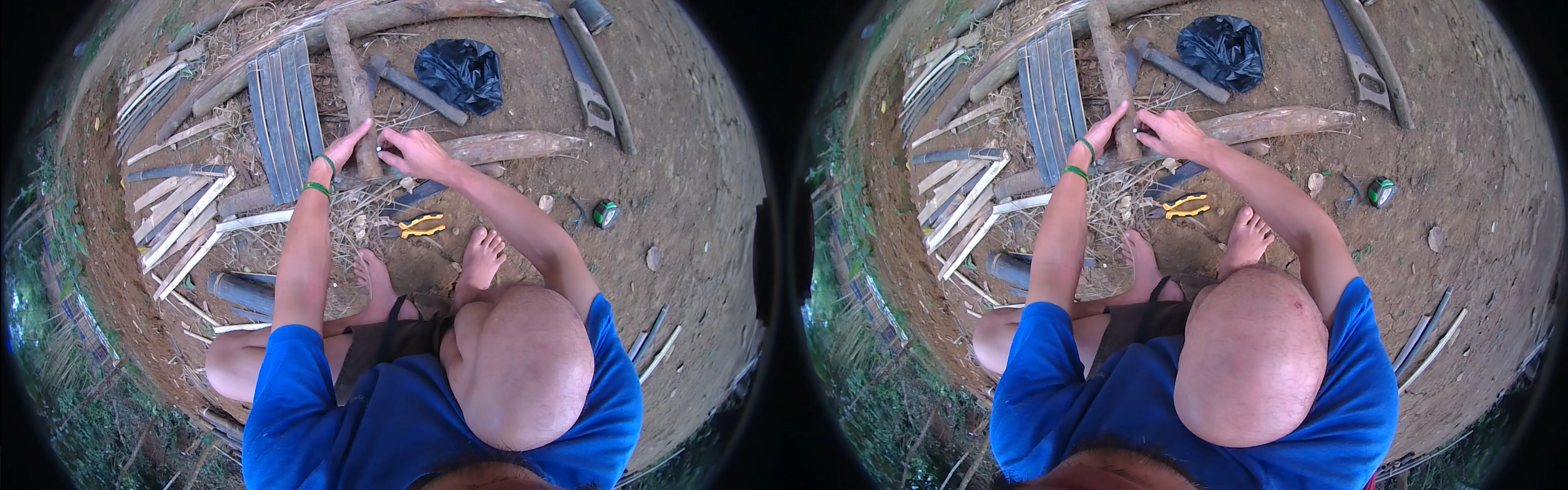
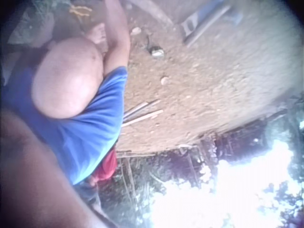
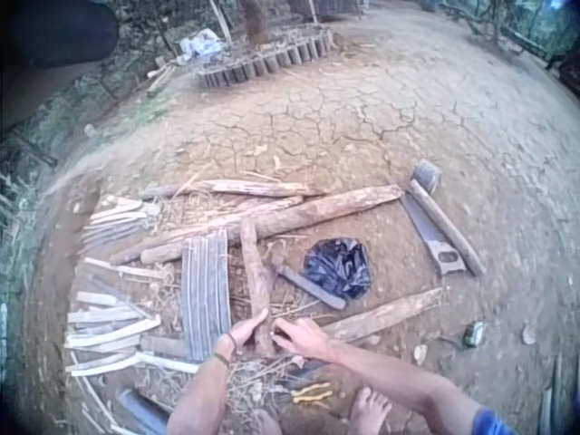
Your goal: The person sits on the ground and assembles a wooden frame using planks and nails. They use a hammer to drive nails into the wood and a saw to cut a piece of wood to size.
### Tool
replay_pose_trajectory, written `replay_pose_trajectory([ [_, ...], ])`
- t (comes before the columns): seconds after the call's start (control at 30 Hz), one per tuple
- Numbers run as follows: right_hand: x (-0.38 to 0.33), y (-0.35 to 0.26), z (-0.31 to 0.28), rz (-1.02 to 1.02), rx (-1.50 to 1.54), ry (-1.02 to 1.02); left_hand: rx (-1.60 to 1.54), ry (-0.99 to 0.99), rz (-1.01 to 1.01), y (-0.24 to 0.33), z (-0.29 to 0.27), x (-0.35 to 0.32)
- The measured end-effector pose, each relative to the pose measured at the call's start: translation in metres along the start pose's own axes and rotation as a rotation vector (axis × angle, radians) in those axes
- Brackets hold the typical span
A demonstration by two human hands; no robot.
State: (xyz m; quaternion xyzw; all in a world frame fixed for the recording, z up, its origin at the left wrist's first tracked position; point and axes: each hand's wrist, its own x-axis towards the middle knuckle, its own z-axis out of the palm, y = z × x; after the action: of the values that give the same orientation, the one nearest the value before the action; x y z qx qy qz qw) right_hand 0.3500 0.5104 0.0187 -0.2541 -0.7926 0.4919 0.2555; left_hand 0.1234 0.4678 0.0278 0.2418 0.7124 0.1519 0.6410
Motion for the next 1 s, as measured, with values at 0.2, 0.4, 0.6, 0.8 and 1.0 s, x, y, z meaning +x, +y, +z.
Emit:
replay_pose_trajectory([
  [0.2, -0.006, -0.013, -0.006, 0.124, 0.123, -0.064, 0.153, -0.082, -0.034, 0.013, 0.000, -0.017],
  [0.4, 0.004, -0.010, -0.007, 0.360, 0.139, -0.159, 0.169, -0.154, -0.074, 0.020, -0.003, -0.022],
  [0.6, 0.015, 0.001, -0.014, 0.495, 0.063, -0.357, 0.177, -0.067, -0.100, 0.027, 0.008, -0.026],
  [0.8, 0.021, -0.004, -0.015, 0.519, 0.063, -0.396, 0.168, -0.068, -0.050, 0.009, 0.001, -0.009],
  [1.0, 0.022, 0.007, -0.013, 0.539, 0.049, -0.427, 0.166, -0.065, -0.029, 0.006, 0.002, -0.001],
])
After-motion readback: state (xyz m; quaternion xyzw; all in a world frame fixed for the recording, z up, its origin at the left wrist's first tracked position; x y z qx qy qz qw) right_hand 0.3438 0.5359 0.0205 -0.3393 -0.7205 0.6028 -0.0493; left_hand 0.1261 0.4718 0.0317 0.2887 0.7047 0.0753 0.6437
